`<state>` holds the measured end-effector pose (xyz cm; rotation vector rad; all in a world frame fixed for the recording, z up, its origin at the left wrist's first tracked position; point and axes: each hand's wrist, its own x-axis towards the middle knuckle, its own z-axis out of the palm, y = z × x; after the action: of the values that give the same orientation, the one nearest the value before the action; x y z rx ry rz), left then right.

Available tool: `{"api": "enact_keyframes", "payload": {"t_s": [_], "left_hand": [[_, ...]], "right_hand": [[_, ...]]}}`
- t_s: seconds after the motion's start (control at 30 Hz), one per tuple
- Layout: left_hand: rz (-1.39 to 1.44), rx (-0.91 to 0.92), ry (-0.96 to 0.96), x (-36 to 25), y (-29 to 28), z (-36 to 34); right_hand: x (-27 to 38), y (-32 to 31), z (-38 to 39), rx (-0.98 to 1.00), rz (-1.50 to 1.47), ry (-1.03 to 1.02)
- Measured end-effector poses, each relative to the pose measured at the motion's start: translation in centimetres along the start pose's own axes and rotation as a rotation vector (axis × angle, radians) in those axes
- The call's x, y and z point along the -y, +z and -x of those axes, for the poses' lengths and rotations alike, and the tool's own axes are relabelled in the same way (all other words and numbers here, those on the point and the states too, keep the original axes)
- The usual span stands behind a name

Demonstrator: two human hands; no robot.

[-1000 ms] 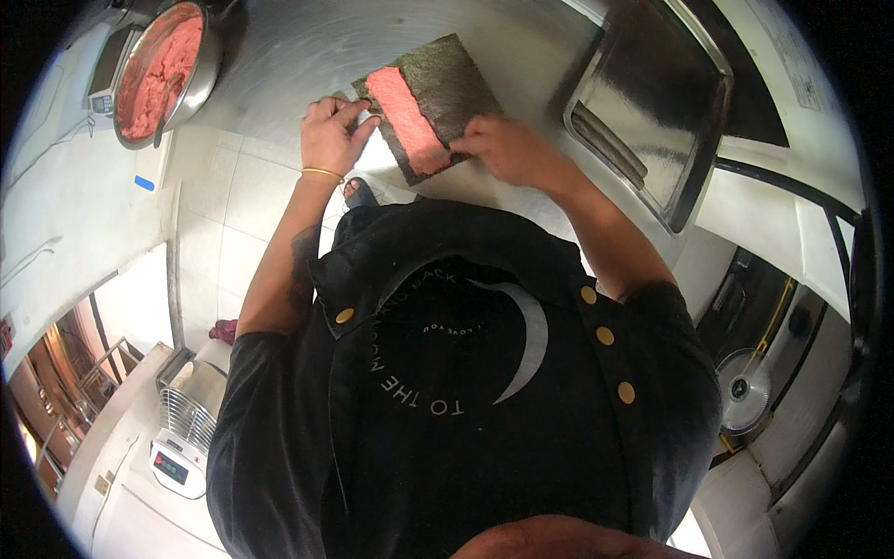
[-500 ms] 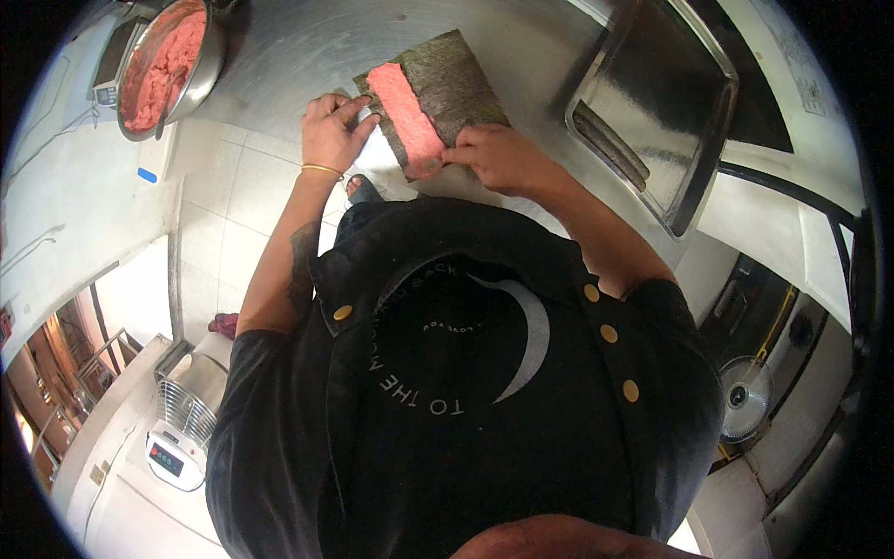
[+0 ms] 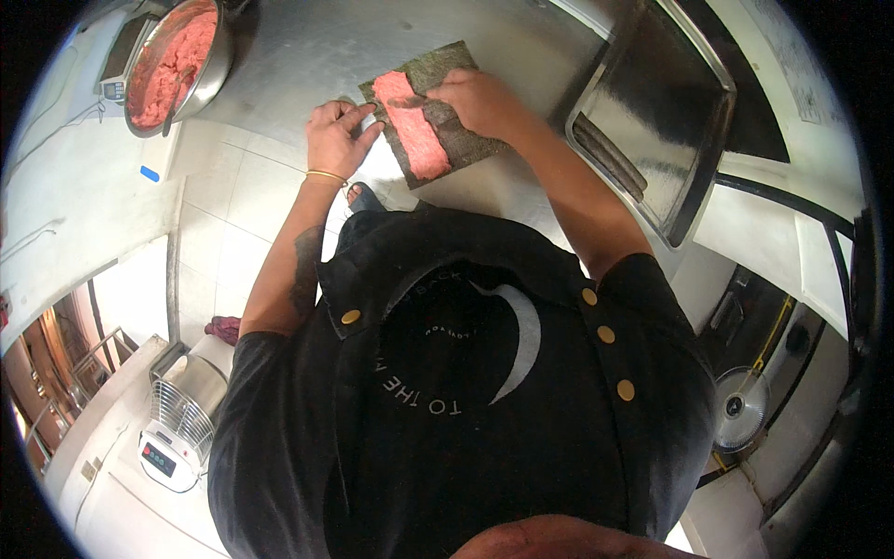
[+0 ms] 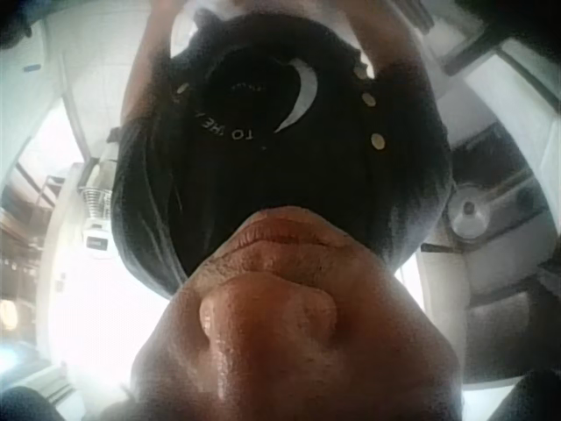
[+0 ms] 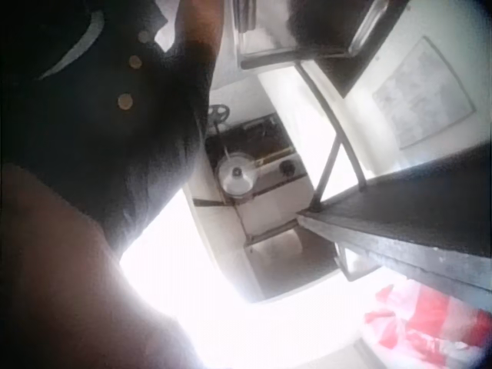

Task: The person spreads a pink meat paste onto sheets of seaweed using a spoon, rolls the sheets into cylinders by hand, and places the completed rolls onto a metal tray.

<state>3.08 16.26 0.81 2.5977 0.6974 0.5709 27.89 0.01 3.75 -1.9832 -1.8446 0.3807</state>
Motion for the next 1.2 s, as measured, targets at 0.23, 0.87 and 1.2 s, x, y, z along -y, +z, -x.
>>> {"api": "enact_keyframes", "payload": {"t_s": [0.23,0.87,1.2], "left_hand": [[0.001,-0.015,0.008,-0.3,-0.5,0.2],[0.030,-0.041,0.073,0.5,0.2,0.5],[0.106,-0.053,0.118,1.0,-0.3,0.0]], "right_hand": [[0.8,-0.8,-1.0,0.116,0.146,-0.090],[-8.2,-0.7,0.2,-0.824,-0.219,0.568],[-16.3,-6.3,-2.7,-0.627,0.085,1.035]]}}
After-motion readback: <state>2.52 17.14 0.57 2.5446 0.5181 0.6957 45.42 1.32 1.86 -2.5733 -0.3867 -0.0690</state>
